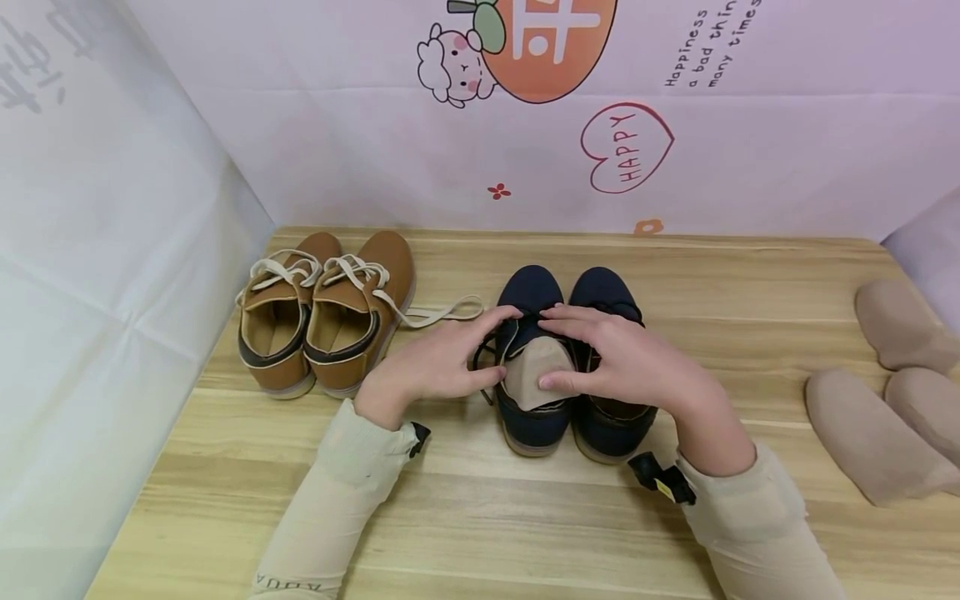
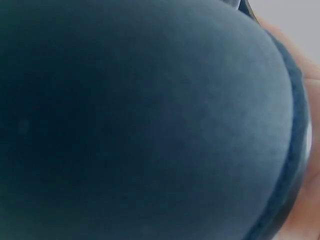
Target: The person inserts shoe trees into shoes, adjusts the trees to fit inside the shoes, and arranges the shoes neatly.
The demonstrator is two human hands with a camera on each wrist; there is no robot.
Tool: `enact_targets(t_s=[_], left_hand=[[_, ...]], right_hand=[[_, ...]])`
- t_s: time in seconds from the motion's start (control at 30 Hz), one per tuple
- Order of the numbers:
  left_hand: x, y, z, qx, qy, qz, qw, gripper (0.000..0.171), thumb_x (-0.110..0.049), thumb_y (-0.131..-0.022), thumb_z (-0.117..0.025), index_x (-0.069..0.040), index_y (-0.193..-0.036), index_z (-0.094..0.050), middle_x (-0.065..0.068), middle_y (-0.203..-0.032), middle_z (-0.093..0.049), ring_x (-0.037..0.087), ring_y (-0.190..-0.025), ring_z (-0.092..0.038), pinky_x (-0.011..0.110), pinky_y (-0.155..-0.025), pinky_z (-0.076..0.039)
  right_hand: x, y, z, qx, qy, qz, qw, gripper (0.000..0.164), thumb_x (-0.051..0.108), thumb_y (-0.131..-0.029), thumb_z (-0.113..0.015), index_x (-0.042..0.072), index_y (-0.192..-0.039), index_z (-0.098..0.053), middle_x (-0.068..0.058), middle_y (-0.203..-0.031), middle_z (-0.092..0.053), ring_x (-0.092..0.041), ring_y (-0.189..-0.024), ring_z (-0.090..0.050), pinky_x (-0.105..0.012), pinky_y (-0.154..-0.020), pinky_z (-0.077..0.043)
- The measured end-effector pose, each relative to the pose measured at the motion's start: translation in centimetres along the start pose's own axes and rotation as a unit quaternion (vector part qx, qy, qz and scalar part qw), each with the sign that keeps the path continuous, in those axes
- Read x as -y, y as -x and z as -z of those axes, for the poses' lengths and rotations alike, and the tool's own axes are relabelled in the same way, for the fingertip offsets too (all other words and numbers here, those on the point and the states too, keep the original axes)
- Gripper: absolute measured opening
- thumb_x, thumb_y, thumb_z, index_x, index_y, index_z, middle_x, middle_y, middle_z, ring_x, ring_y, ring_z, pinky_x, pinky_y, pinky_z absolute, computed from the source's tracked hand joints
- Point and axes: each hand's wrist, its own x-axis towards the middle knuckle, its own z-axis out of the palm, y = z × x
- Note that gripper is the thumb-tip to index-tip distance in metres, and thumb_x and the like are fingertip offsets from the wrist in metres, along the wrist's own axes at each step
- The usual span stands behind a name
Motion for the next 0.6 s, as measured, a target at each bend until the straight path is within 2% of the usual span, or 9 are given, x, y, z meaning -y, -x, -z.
enact_targets(t_s=[0.27, 0.6], left_hand=[[0.2, 0.1, 0.0, 0.000, 0.004, 0.000, 1.0000, 0.071, -0.033, -0.092, -0.062, -0.027, -0.154, -0.028, 0.009, -0.134, -0.060, 0.020, -0.100, -0.067, 0.039, -0.092, -0.053], [0.3, 0.1, 0.0, 0.000, 0.012, -0.005, 0.9999, 0.068, -0.035, -0.094, -0.061, -0.028, -0.153, -0.029, 0.007, -0.129, -0.062, 0.019, -0.097, -0.066, 0.037, -0.089, -0.053]], right_hand=[[-0.3, -0.4, -0.3, 0.009, -0.009, -0.003, 1.000, 0.076, 0.058, -0.085, -0.070, 0.016, -0.146, -0.051, -0.009, -0.156, -0.041, -0.037, -0.149, -0.028, -0.063, -0.114, -0.030], [-0.2, -0.3, -1.1, -0.022, 0.004, -0.012, 1.000, 0.070, 0.058, -0.085, -0.070, 0.019, -0.141, -0.053, -0.008, -0.152, -0.044, -0.036, -0.140, -0.041, -0.065, -0.104, -0.038]])
